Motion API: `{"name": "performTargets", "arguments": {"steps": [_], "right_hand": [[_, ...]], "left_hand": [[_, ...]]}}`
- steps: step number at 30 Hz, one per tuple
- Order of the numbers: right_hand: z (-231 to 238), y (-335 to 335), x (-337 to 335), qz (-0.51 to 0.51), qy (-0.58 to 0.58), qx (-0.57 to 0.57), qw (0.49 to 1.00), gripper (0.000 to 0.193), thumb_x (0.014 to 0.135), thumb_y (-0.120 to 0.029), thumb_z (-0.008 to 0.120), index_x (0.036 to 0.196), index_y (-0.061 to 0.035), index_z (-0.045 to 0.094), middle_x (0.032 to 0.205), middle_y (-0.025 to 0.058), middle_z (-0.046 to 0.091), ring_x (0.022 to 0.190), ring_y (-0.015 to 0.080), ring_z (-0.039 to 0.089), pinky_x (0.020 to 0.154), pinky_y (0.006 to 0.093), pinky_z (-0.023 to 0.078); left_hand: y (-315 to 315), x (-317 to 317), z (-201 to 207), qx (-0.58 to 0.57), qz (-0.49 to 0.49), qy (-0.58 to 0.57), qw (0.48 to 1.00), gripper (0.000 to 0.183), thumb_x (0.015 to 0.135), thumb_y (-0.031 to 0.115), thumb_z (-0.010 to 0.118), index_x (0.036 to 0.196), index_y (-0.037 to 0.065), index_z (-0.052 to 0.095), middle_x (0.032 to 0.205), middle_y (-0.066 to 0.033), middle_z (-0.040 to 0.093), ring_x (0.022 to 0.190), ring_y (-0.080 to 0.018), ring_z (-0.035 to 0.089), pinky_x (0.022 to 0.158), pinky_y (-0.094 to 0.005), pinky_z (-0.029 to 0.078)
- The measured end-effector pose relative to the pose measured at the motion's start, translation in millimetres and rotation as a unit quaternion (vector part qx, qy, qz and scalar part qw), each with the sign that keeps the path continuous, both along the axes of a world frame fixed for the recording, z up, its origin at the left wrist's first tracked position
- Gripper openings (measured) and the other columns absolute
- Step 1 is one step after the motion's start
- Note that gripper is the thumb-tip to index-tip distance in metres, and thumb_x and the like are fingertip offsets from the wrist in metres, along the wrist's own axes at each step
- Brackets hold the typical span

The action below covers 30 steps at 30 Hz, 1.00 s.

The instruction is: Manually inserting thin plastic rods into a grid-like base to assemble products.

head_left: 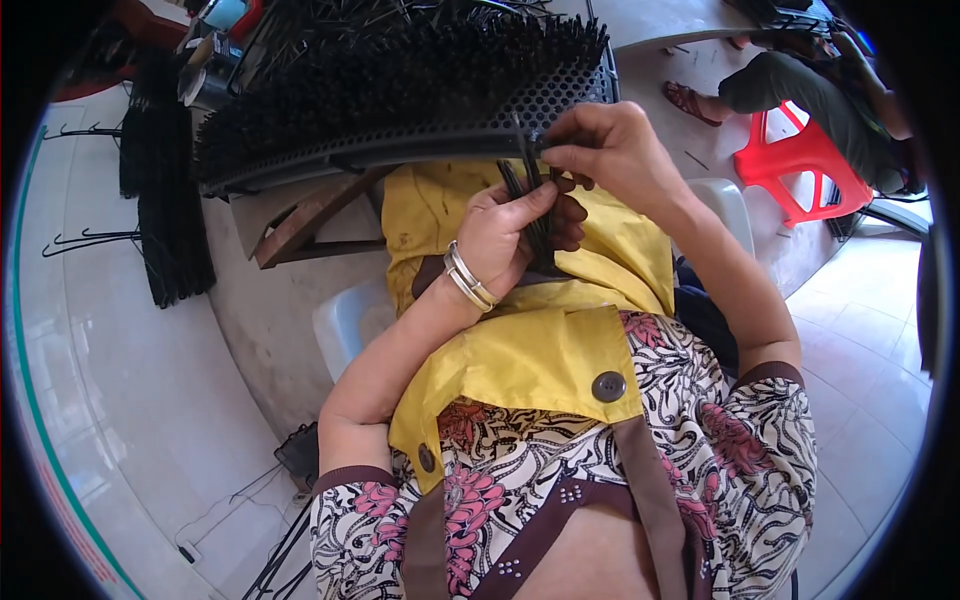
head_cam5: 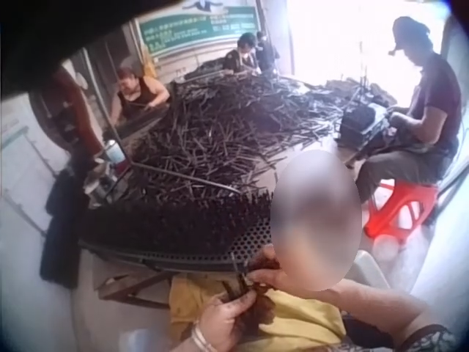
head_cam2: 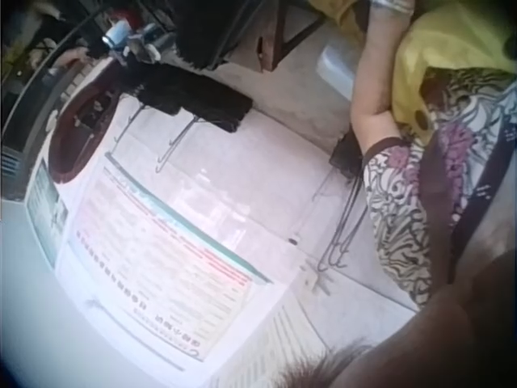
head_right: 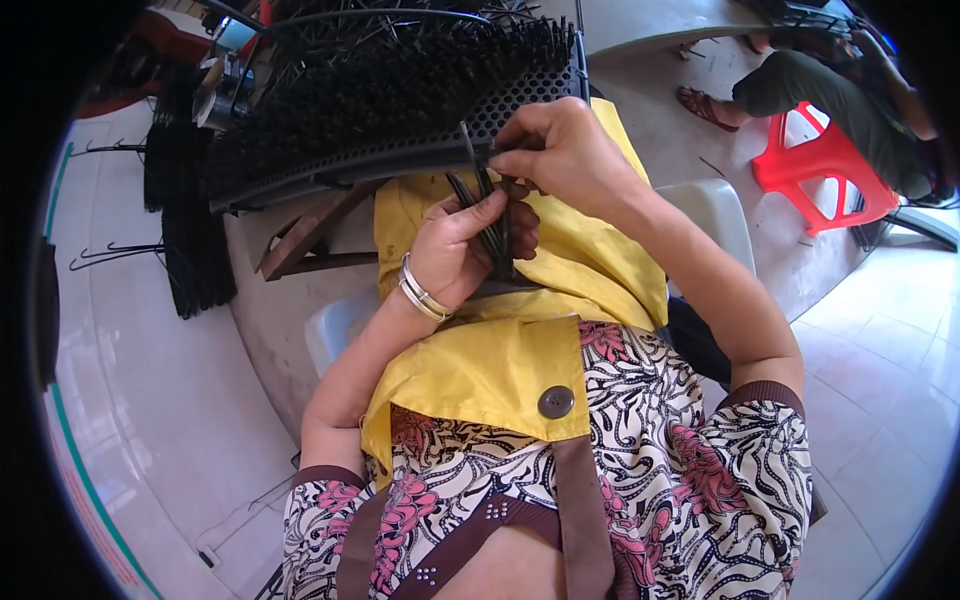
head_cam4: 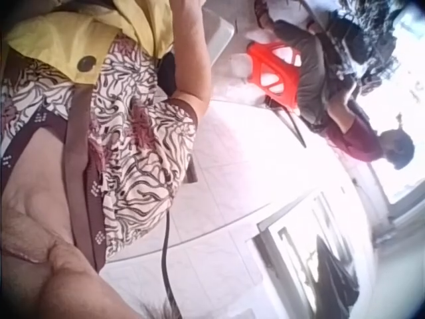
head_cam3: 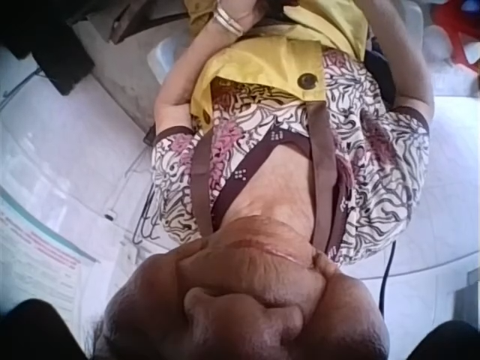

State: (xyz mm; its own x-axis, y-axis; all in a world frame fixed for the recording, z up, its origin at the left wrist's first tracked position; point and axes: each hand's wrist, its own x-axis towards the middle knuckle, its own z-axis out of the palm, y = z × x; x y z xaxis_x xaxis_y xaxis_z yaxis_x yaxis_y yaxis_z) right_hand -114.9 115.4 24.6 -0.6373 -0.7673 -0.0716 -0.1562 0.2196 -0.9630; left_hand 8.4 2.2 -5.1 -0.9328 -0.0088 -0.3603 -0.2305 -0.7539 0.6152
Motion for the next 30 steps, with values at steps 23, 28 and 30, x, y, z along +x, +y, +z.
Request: {"name": "performTargets", "arguments": {"steps": [23, 28, 30], "right_hand": [[-13, -49, -76, -0.131, 0.468, -0.5, 0.717, 0.014, 0.069, 0.002, 0.064, 0.079, -0.0001, 0.055, 0.07, 0.0136, 0.056, 0.061, 0.0307, 0.056, 0.053, 0.0352, 0.044], [14, -34, -52, -0.119, 0.596, -0.134, 0.783, 0.013, 0.069, 0.002, 0.063, 0.08, -0.0005, 0.056, 0.07, 0.0134, 0.055, 0.061, 0.0303, 0.056, 0.052, 0.035, 0.044], [12, -33, -54, -0.131, 0.544, -0.23, 0.796, 0.012, 0.069, 0.003, 0.063, 0.079, -0.0002, 0.056, 0.07, 0.0136, 0.056, 0.061, 0.03, 0.056, 0.052, 0.0345, 0.044]], "left_hand": [[-4, -3, -4, 0.043, -0.036, -0.045, 0.997, 0.025, 0.087, 0.019, 0.052, 0.102, -0.001, 0.054, 0.086, -0.0128, 0.062, 0.073, -0.0231, 0.061, 0.062, -0.0342, 0.05], [-9, 0, -8, 0.066, -0.063, -0.033, 0.995, 0.026, 0.088, 0.02, 0.05, 0.104, 0.0, 0.053, 0.087, -0.012, 0.062, 0.074, -0.0226, 0.06, 0.057, -0.0317, 0.047], [-8, 0, -7, 0.085, -0.083, -0.019, 0.993, 0.027, 0.089, 0.021, 0.049, 0.105, 0.0, 0.052, 0.087, -0.0128, 0.061, 0.073, -0.0225, 0.06, 0.052, -0.0291, 0.045]]}}
